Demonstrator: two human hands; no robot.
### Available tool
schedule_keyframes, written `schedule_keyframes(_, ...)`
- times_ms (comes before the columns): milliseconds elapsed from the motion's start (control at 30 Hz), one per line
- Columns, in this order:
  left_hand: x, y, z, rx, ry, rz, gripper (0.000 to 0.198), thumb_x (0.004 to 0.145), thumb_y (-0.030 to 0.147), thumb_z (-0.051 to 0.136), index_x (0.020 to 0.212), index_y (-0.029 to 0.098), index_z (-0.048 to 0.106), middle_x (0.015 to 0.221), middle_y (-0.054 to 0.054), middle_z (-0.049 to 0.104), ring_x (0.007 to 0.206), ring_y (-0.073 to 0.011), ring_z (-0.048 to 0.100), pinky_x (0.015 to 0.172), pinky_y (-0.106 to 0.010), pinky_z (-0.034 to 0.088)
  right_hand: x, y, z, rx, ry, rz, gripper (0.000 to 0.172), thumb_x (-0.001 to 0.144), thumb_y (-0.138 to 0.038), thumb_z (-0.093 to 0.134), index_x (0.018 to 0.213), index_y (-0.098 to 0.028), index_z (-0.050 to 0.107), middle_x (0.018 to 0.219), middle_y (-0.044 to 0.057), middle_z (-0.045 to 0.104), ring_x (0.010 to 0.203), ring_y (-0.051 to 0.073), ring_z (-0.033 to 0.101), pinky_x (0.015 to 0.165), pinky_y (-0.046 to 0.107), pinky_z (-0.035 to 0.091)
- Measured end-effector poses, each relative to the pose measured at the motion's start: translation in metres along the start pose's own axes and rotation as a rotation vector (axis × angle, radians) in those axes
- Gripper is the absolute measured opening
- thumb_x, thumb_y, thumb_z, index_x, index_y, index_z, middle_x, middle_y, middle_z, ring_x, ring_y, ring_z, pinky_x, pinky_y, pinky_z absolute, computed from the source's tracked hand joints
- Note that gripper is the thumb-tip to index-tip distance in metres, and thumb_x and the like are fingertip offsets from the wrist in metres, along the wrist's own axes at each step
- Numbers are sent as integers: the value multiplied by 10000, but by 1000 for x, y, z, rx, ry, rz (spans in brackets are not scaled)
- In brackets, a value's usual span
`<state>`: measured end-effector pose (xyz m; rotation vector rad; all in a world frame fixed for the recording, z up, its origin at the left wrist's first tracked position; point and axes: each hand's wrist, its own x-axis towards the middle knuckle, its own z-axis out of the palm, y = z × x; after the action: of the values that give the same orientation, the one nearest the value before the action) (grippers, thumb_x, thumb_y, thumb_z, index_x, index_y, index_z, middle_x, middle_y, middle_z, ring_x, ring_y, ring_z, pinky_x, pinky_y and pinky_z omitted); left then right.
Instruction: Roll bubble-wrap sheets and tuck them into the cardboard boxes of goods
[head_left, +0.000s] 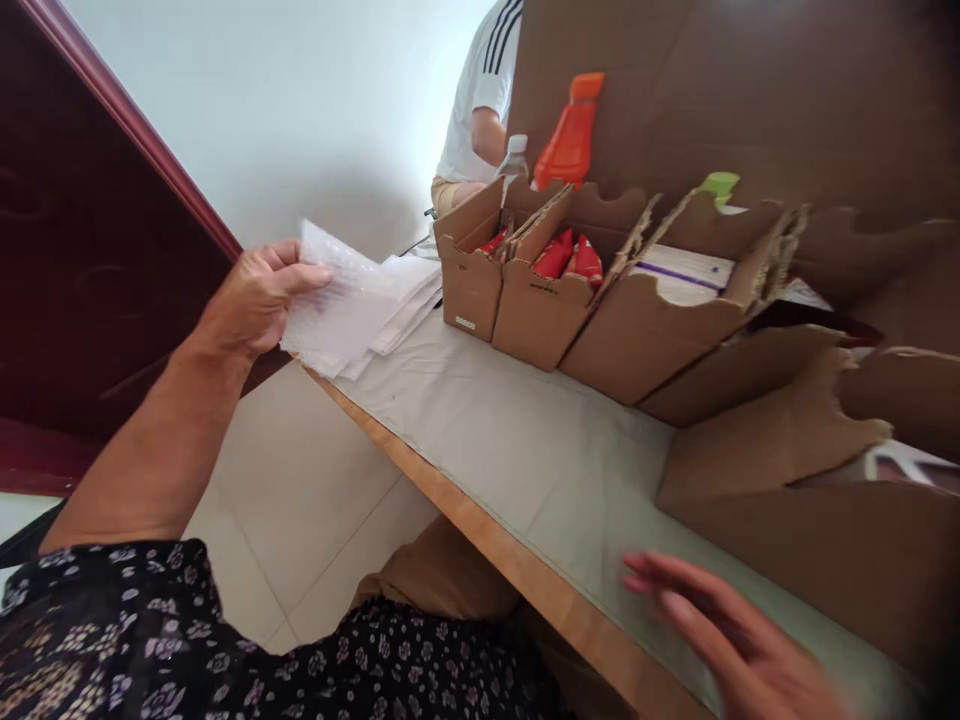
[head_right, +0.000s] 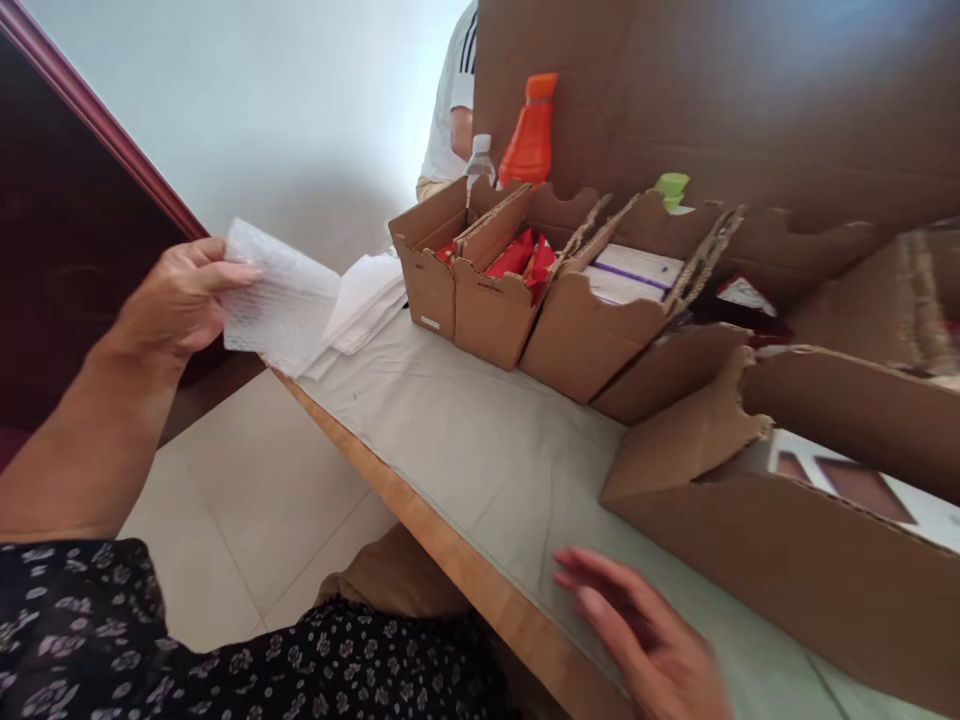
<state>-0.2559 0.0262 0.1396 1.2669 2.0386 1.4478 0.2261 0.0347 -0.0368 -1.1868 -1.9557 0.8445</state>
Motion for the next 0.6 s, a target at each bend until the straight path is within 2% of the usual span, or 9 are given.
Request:
schedule_keyframes(67, -32, 19, 14, -245, -123, 73, 185, 752, 297, 722, 921, 222, 707, 841, 20, 715, 1017, -276, 705, 871, -443, 570, 11, -19, 25, 406, -212, 129, 398, 929, -608, 632, 1226, -369, 745, 1159, 121, 789, 971, 333, 790, 710, 453, 686)
schedule_keyframes(100, -46, 23, 26, -311, -186, 52, 226, 691, 323, 753, 889, 224, 707, 804, 16, 706, 1002, -290, 707, 853, -443, 568, 19, -29, 35, 573, -287, 154, 546, 915, -666, 620, 1329, -319, 695, 1296, 154, 740, 1129, 351, 753, 813, 479, 677)
schedule_keyframes(167, -70, 17, 57, -336, -331, -78, 299, 611, 374, 799, 843, 217, 694, 788, -2, 702, 920, -278, 703, 794, -411, 562, 35, -46, 46, 828, -401, 169, 759, 877, -780, 582, 1425, -257, 602, 1432, 199, 653, 1282, 369, 678, 918, 512, 641)
schedule_keyframes(233, -86, -2, 96, -322, -499, -242, 363, 586, 418, 827, 829, 198, 671, 798, -20, 698, 776, -212, 667, 701, -342, 530, 50, -53, 47, 942, -406, 171, 829, 864, -825, 540, 1447, -235, 543, 1478, 212, 615, 1337, 356, 641, 953, 510, 617)
schedule_keyframes(300, -99, -25, 135, -321, -638, -397, 398, 588, 449, 840, 811, 186, 641, 760, -12, 671, 653, -147, 607, 614, -276, 475, 63, -49, 44, 941, -321, 221, 795, 869, -792, 561, 1434, -234, 519, 1445, 206, 640, 1300, 330, 664, 940, 480, 612)
schedule_keyframes(400, -116, -52, 176, -310, -796, -516, 413, 581, 442, 861, 780, 172, 620, 709, -8, 654, 588, -133, 591, 563, -254, 452, 75, -28, 46, 752, -187, 327, 707, 833, -690, 664, 1351, -222, 554, 1233, 175, 738, 1059, 278, 744, 780, 391, 617)
schedule_keyframes(500, -126, -60, 191, -314, -897, -551, 456, 565, 399, 887, 873, 152, 658, 737, -23, 685, 611, -160, 633, 581, -274, 491, 87, -8, 58, 566, -156, 349, 651, 767, -593, 722, 1267, -195, 598, 1004, 123, 751, 804, 230, 714, 589, 322, 555)
schedule_keyframes(567, -128, -59, 193, -326, -923, -559, 551, 575, 390, 893, 1018, 146, 675, 783, -27, 707, 647, -174, 658, 603, -281, 513, 96, -3, 66, 492, -125, 325, 611, 773, -493, 715, 1292, -191, 599, 942, 89, 738, 751, 213, 679, 592, 326, 547)
schedule_keyframes(600, -127, -58, 192, -330, -927, -560, 618, 594, 393, 890, 1116, 150, 667, 820, -32, 718, 670, -179, 668, 611, -281, 520, 101, -3, 69, 453, -102, 308, 599, 790, -440, 699, 1326, -196, 591, 940, 76, 735, 771, 214, 675, 646, 347, 566)
